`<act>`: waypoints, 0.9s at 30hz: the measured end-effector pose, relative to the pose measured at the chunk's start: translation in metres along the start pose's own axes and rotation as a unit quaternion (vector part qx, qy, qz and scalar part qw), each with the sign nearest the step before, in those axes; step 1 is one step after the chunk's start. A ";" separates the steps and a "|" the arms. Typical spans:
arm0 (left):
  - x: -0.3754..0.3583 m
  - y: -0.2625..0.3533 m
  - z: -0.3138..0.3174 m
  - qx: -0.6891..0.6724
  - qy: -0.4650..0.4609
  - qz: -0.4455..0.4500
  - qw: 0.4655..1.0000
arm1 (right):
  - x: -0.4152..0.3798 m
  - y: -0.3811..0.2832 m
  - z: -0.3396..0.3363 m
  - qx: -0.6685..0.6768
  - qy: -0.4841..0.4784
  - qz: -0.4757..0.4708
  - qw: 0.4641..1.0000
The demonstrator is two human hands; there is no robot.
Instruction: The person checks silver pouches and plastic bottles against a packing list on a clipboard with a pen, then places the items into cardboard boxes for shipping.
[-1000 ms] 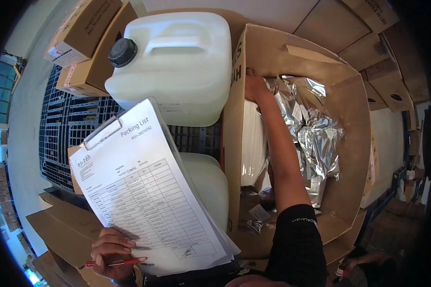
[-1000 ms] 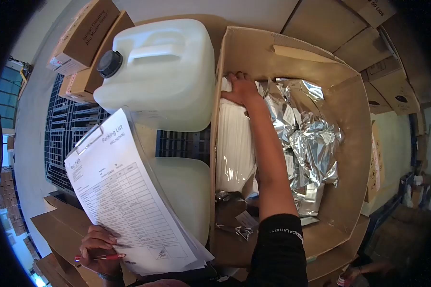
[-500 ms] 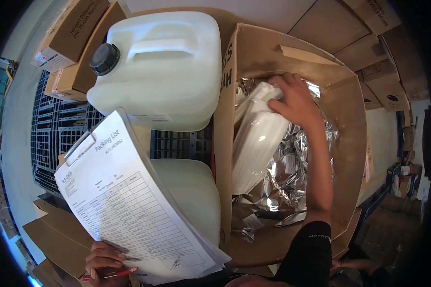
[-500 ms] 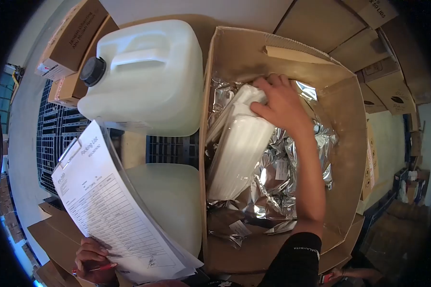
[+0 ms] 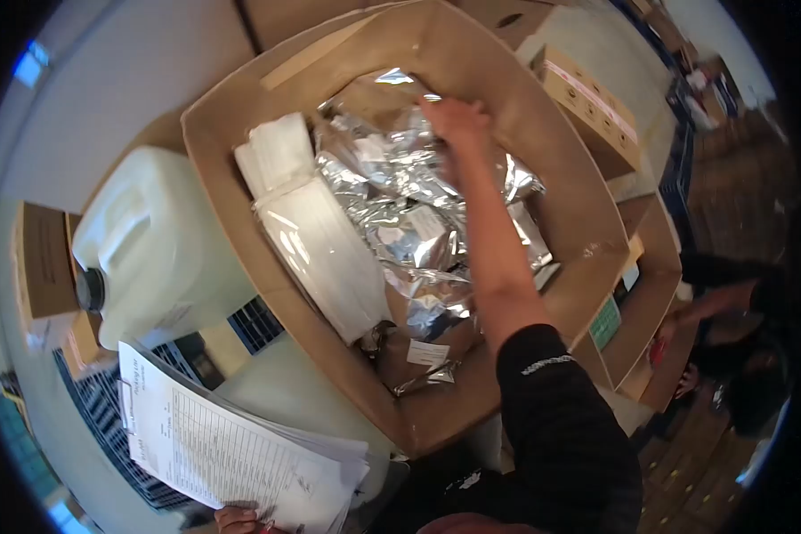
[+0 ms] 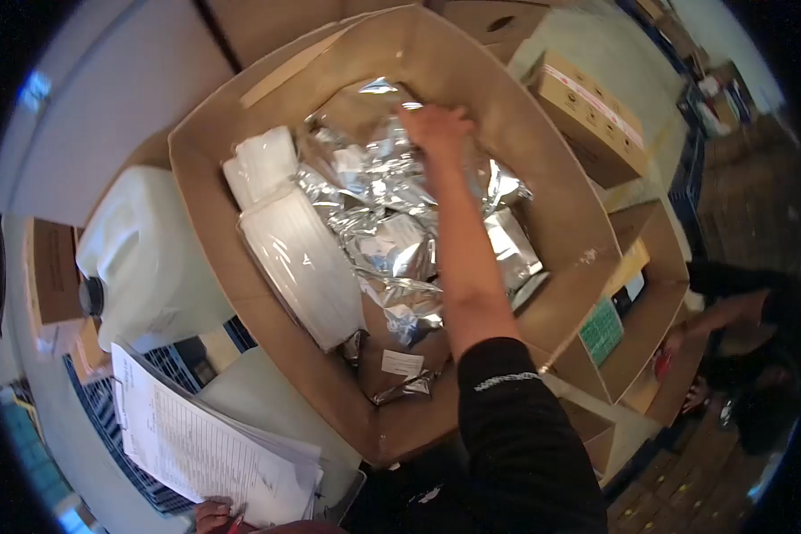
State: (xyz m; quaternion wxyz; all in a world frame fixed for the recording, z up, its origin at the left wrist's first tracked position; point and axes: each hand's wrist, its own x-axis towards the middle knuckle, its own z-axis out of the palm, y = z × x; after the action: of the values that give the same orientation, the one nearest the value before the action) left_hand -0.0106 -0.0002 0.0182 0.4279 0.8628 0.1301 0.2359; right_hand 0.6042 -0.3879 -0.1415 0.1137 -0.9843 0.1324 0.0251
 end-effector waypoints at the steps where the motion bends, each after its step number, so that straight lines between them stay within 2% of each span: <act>1: 0.000 -0.004 -0.006 0.029 -0.025 0.016 0.999 | -0.002 -0.016 0.007 0.051 0.051 -0.015 0.997; 2: 0.001 -0.007 -0.012 0.061 -0.057 0.030 0.996 | 0.000 -0.035 0.004 0.196 -0.051 -0.049 0.978; 3: -0.001 -0.010 -0.019 0.096 -0.090 0.043 0.990 | -0.043 -0.059 -0.042 0.178 -0.089 -0.134 0.971; 4: 0.001 -0.011 -0.023 0.132 -0.118 0.054 0.983 | -0.050 -0.087 -0.034 0.140 -0.082 -0.127 0.979; 5: -0.001 -0.013 -0.022 0.148 -0.135 0.062 0.978 | -0.076 -0.101 -0.043 0.189 -0.012 -0.231 0.954; 6: -0.002 -0.003 -0.014 0.198 -0.102 0.028 0.974 | -0.093 -0.120 -0.051 0.176 -0.015 -0.320 0.931; 7: -0.002 0.006 -0.003 0.203 -0.106 0.034 0.973 | -0.118 -0.133 -0.060 0.225 -0.024 -0.379 0.897; 8: 0.001 0.013 0.008 0.160 -0.062 0.044 0.984 | -0.122 -0.135 -0.078 0.235 -0.021 -0.372 0.898; 9: 0.005 0.018 0.020 0.114 -0.019 0.055 0.992 | -0.124 -0.136 -0.098 0.411 -0.190 -0.368 0.812; 10: 0.010 0.022 0.029 0.070 0.023 0.066 0.995 | -0.126 -0.136 -0.109 0.563 -0.344 -0.344 0.668; 11: 0.012 0.023 0.039 0.023 0.066 0.074 0.995 | -0.108 -0.128 -0.103 0.474 -0.088 -0.336 0.809; 12: 0.014 0.023 0.043 -0.025 0.106 0.081 0.991 | -0.077 -0.114 -0.087 0.339 0.173 -0.291 0.878; 13: 0.018 0.020 0.043 -0.075 0.141 0.088 0.983 | -0.045 -0.095 -0.059 0.248 0.274 -0.214 0.904; 14: 0.024 0.016 0.039 0.006 0.151 0.114 0.982 | -0.028 -0.067 -0.056 0.259 0.005 -0.119 0.958; 15: 0.030 0.020 0.040 0.007 0.147 0.121 0.982 | -0.010 -0.035 -0.029 0.233 -0.016 -0.045 0.971; 16: 0.032 0.029 0.047 -0.003 0.153 0.121 0.981 | -0.027 0.009 -0.047 0.236 -0.059 -0.044 0.969; 17: 0.033 0.035 0.053 -0.013 0.158 0.122 0.980 | -0.026 0.026 -0.042 0.240 -0.077 -0.041 0.967; 18: 0.032 0.036 0.055 -0.120 0.160 0.103 0.974 | -0.025 0.044 -0.038 0.244 -0.096 -0.038 0.964; 19: 0.032 0.030 0.047 -0.123 0.156 0.112 0.974 | 0.007 0.050 0.009 0.245 -0.095 -0.009 0.965; 20: 0.025 0.021 0.036 -0.027 0.132 0.117 0.984 | 0.026 0.059 0.034 0.243 -0.093 0.020 0.965; 21: 0.022 0.015 0.029 0.069 0.108 0.122 0.984 | 0.027 0.061 0.031 0.245 -0.085 0.026 0.965; 23: 0.023 0.003 0.016 0.046 0.108 0.129 0.985 | 0.025 0.036 0.024 0.206 -0.138 -0.014 0.969; 25: 0.018 -0.002 0.025 -0.005 0.111 0.111 0.988 | -0.011 0.011 0.005 0.164 -0.147 -0.082 0.972; 26: 0.016 0.003 0.021 -0.059 0.093 0.050 0.993 | -0.038 -0.001 -0.008 0.146 -0.156 -0.115 0.970; 27: 0.013 -0.002 0.022 -0.059 0.089 0.048 0.993 | -0.060 -0.020 -0.034 0.130 -0.166 -0.155 0.965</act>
State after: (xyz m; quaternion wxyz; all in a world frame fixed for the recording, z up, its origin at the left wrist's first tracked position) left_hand 0.0114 -0.0083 0.0093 0.4524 0.8169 0.1122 0.3396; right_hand 0.5527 -0.3616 -0.0990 0.2636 -0.9515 -0.0402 0.1532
